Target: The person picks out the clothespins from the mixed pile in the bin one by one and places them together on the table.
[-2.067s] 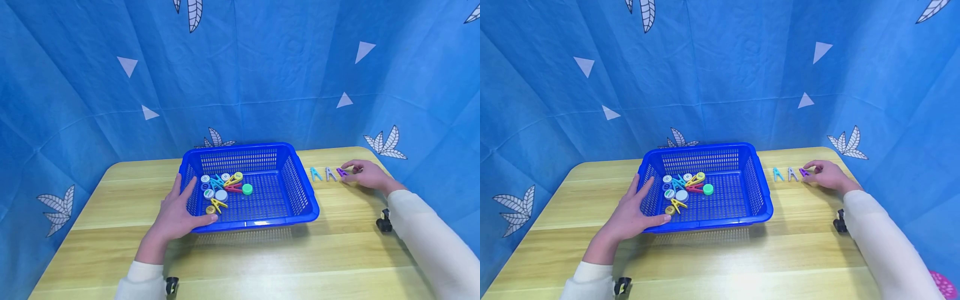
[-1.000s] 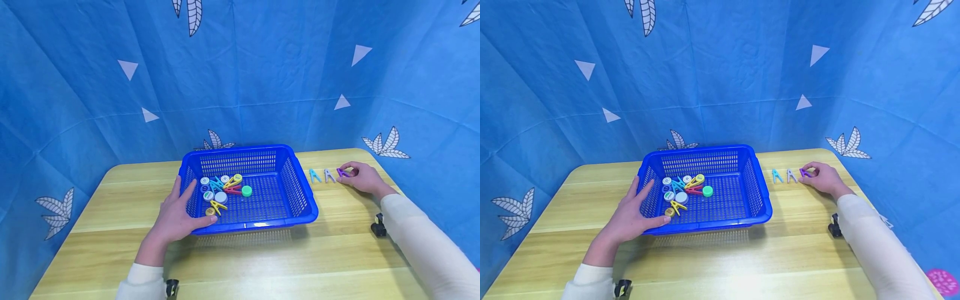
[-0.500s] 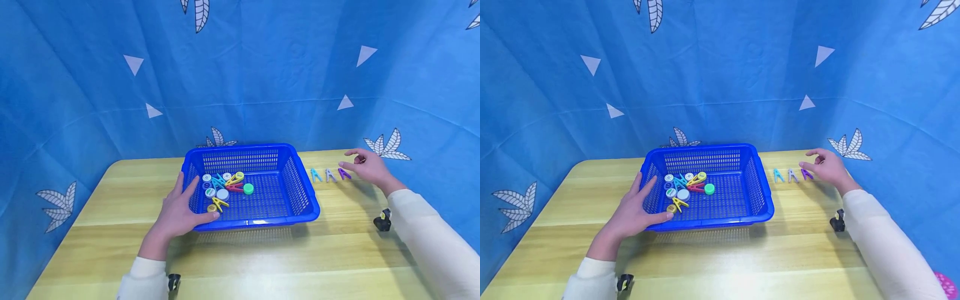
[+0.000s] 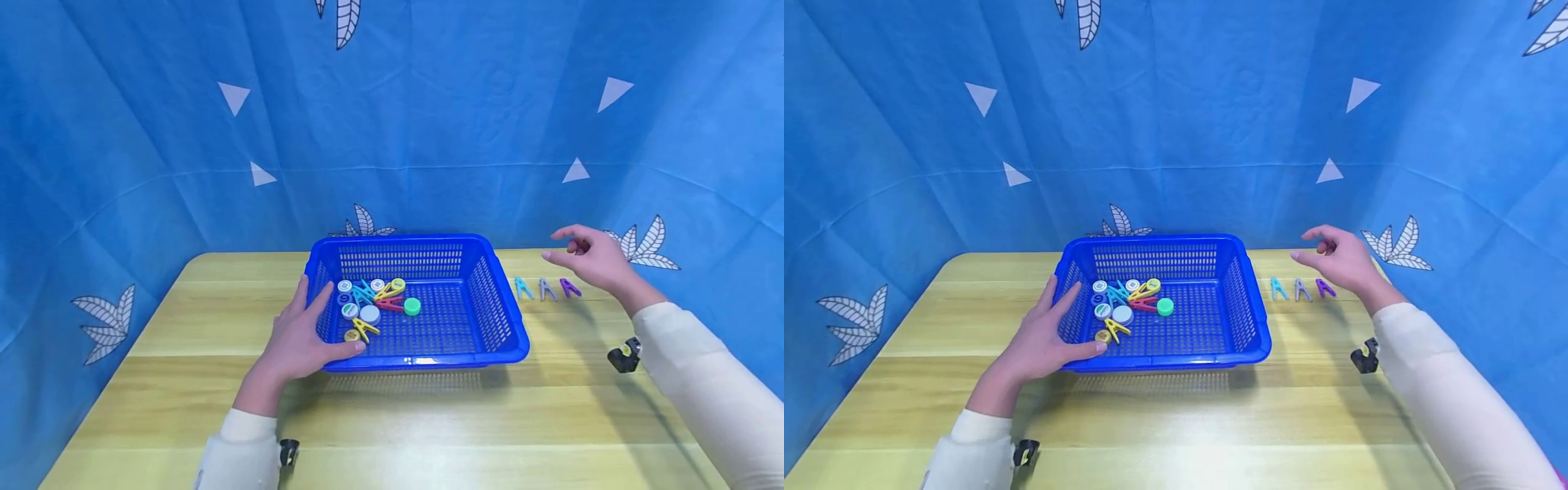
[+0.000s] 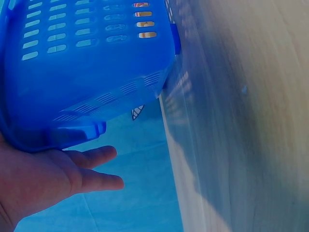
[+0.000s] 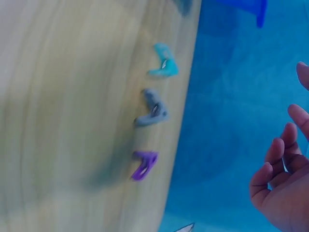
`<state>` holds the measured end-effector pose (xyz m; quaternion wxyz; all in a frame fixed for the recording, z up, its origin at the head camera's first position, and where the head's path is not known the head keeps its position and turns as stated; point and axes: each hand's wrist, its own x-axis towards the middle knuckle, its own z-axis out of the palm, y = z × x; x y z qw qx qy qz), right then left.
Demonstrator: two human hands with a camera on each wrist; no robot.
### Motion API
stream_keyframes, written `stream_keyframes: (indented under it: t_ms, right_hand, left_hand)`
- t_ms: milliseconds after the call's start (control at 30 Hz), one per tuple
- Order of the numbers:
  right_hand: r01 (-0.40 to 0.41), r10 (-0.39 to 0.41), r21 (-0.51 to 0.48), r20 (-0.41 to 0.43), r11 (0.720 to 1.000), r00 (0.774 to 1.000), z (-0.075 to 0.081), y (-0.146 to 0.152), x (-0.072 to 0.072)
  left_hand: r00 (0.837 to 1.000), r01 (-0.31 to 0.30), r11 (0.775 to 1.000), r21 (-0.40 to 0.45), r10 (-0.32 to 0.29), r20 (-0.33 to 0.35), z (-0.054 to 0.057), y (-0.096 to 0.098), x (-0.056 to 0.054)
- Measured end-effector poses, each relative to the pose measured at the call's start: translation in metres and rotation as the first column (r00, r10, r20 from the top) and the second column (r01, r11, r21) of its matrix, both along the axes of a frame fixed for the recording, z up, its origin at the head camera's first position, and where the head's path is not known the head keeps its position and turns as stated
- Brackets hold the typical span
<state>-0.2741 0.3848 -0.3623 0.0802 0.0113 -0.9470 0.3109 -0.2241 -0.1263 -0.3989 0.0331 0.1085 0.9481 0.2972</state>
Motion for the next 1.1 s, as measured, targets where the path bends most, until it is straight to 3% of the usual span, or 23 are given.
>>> stream_keyframes:
  t_ms: [367, 1100]
  right_hand:
    - [-0.056, 0.055, -0.031, -0.036, 0.998, 0.998, 0.018, -0.039, -0.006]
    - [-0.216, 0.209, -0.1, -0.077, 0.971, 0.975, 0.027, -0.109, -0.025]
  left_hand:
    - [1.0, 0.015, 1.0, 0.022, -0.015, 0.0, 0.002, 0.001, 0.0]
    - [0.999, -0.014, 1.0, 0.023, 0.013, 0.031, 0.003, 0.001, 0.002]
